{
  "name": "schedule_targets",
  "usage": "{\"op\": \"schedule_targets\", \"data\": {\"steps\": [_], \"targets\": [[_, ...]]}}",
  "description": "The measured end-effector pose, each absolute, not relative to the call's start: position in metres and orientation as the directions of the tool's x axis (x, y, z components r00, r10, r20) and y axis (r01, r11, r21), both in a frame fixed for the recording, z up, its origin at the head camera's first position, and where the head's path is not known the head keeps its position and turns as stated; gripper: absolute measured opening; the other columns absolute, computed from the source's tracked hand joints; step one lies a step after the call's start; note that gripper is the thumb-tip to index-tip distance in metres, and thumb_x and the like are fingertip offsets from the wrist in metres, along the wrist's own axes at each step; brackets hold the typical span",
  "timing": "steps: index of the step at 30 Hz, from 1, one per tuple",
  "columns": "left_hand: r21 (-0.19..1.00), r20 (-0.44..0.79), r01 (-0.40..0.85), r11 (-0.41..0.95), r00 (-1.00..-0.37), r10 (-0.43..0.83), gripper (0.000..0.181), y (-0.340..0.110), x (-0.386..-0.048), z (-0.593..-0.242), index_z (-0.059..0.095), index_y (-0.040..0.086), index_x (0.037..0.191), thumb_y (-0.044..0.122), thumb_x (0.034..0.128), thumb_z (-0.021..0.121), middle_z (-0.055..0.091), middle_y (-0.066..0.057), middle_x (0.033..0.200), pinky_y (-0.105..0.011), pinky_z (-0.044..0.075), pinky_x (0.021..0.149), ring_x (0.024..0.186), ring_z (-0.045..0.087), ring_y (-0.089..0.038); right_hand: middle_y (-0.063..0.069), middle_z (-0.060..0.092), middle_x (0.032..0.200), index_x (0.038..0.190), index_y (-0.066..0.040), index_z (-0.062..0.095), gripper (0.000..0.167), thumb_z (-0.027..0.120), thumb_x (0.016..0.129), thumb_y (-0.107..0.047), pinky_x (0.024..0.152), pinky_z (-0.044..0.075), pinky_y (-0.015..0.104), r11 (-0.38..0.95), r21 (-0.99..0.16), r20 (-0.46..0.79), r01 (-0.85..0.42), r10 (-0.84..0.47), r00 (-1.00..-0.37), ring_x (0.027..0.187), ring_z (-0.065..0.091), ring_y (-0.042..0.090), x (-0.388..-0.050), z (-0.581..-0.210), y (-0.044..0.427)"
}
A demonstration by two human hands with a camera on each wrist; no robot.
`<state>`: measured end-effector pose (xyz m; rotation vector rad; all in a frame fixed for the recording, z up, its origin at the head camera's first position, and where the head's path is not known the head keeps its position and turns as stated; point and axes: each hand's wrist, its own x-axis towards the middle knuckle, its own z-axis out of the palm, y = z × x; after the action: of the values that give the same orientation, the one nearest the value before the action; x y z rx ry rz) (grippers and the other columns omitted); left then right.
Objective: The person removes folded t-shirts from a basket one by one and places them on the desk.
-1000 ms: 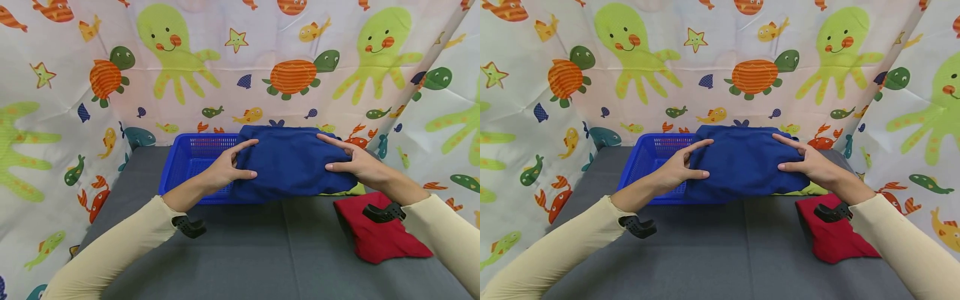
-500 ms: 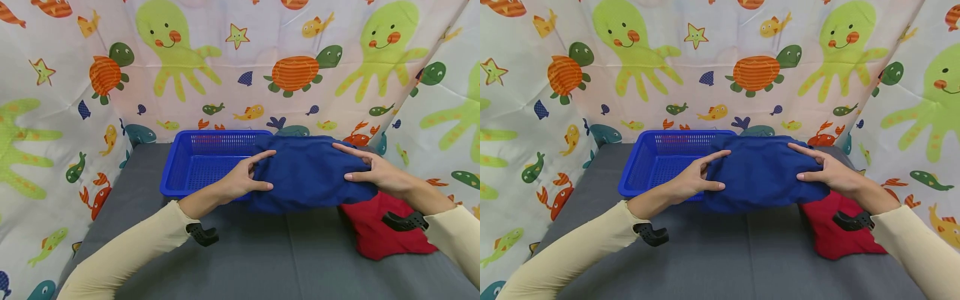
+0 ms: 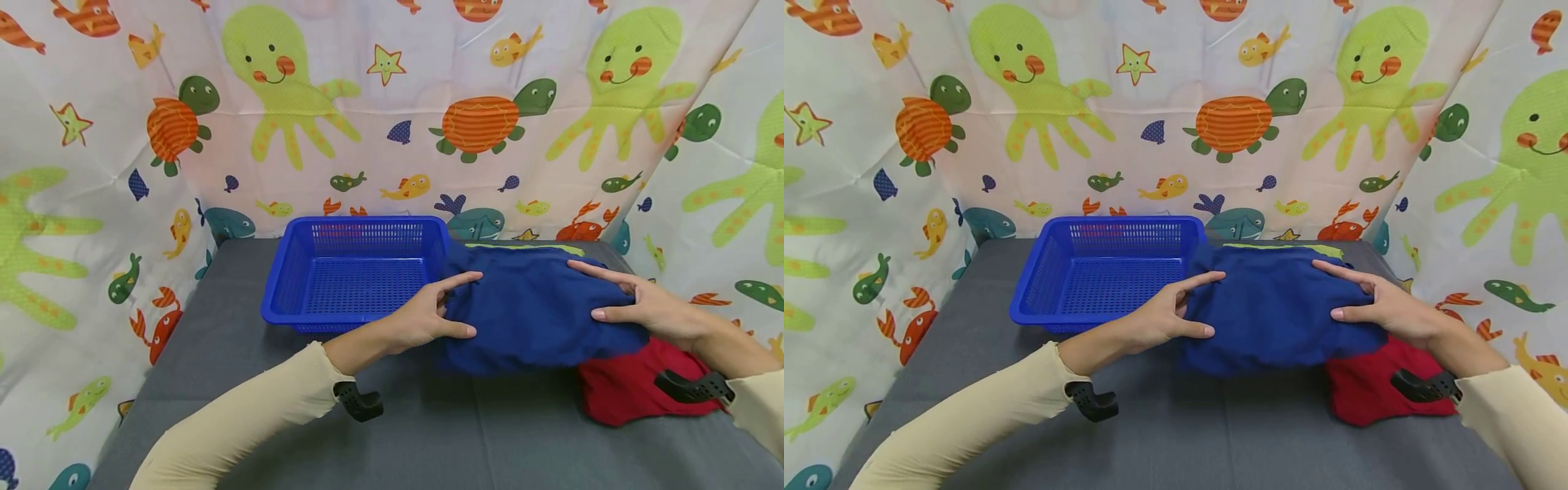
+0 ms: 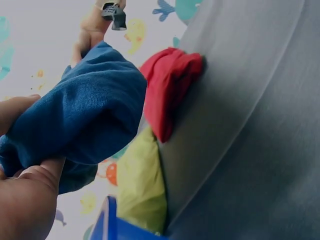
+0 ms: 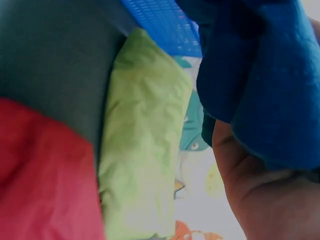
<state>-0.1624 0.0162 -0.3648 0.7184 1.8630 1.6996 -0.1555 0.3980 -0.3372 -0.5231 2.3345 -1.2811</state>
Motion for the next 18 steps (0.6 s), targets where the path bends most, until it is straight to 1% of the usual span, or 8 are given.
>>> {"op": "schedule_targets", "data": {"steps": [1,4,8,10,12,15,18], "targets": [[0.997,-0.024,0.033,0.069,-0.72,0.694,0.077,0.019,-0.161,-0.366,0.039,0.026,0.156,0.0,0.0917,0.071,0.046,-0.008,0.154,-0.033,0.049,0.109,0.13,0.055,-0.017,-0.019,0.048,0.142,0.163,-0.028,0.019,0.072,0.053,0.102,-0.009,0.091,0.057,0.028,0.504,-0.856,-0.186,-0.115,-0.508,-0.841,0.122,0.054,-0.004,-0.153,-0.339,0.401],[0.998,-0.031,0.02,0.063,-0.701,0.712,0.078,0.027,-0.157,-0.37,0.038,0.026,0.157,-0.001,0.0917,0.07,0.044,-0.008,0.155,-0.035,0.048,0.11,0.133,0.053,-0.019,-0.02,0.049,0.142,0.164,-0.026,0.017,0.073,0.051,0.103,-0.007,0.091,0.056,0.028,0.48,-0.872,-0.189,-0.097,-0.512,-0.838,0.123,0.054,-0.004,-0.146,-0.346,0.411],[0.996,-0.035,0.032,0.078,-0.683,0.729,0.078,0.038,-0.152,-0.377,0.038,0.027,0.157,0.001,0.0916,0.071,0.042,-0.006,0.157,-0.031,0.049,0.108,0.131,0.053,-0.015,-0.023,0.051,0.142,0.164,-0.027,0.013,0.073,0.048,0.104,-0.005,0.092,0.057,0.028,0.454,-0.891,-0.235,-0.023,-0.504,-0.831,0.123,0.058,-0.002,-0.137,-0.354,0.424],[0.996,-0.034,0.036,0.078,-0.67,0.742,0.078,0.043,-0.149,-0.381,0.038,0.027,0.157,0.001,0.0917,0.071,0.041,-0.006,0.158,-0.029,0.049,0.107,0.131,0.054,-0.014,-0.026,0.052,0.14,0.164,-0.03,0.013,0.073,0.049,0.105,-0.007,0.092,0.057,0.027,0.468,-0.884,-0.268,0.015,-0.478,-0.837,0.121,0.06,-0.001,-0.133,-0.358,0.431],[0.996,-0.036,0.039,0.082,-0.656,0.754,0.077,0.048,-0.147,-0.385,0.038,0.027,0.157,0.001,0.0919,0.071,0.039,-0.005,0.16,-0.028,0.05,0.106,0.129,0.055,-0.013,-0.028,0.052,0.138,0.164,-0.032,0.013,0.072,0.049,0.105,-0.009,0.091,0.057,0.027,0.484,-0.874,-0.298,0.048,-0.455,-0.839,0.12,0.061,-0.001,-0.129,-0.362,0.437],[0.995,-0.032,0.051,0.084,-0.639,0.768,0.076,0.053,-0.142,-0.393,0.039,0.026,0.156,0.001,0.0918,0.071,0.039,-0.005,0.16,-0.024,0.05,0.104,0.124,0.057,-0.01,-0.032,0.051,0.136,0.164,-0.032,0.012,0.072,0.049,0.105,-0.011,0.09,0.057,0.027,0.505,-0.861,-0.315,0.057,-0.442,-0.84,0.118,0.062,-0.002,-0.123,-0.37,0.445],[0.993,-0.037,0.064,0.098,-0.627,0.778,0.076,0.058,-0.137,-0.401,0.04,0.025,0.156,0.002,0.0911,0.072,0.041,-0.004,0.159,-0.018,0.05,0.097,0.115,0.057,-0.006,-0.034,0.052,0.134,0.164,-0.032,0.01,0.073,0.049,0.106,-0.012,0.091,0.058,0.028,0.508,-0.857,-0.343,0.086,-0.439,-0.83,0.117,0.062,-0.002,-0.115,-0.378,0.45]]}}
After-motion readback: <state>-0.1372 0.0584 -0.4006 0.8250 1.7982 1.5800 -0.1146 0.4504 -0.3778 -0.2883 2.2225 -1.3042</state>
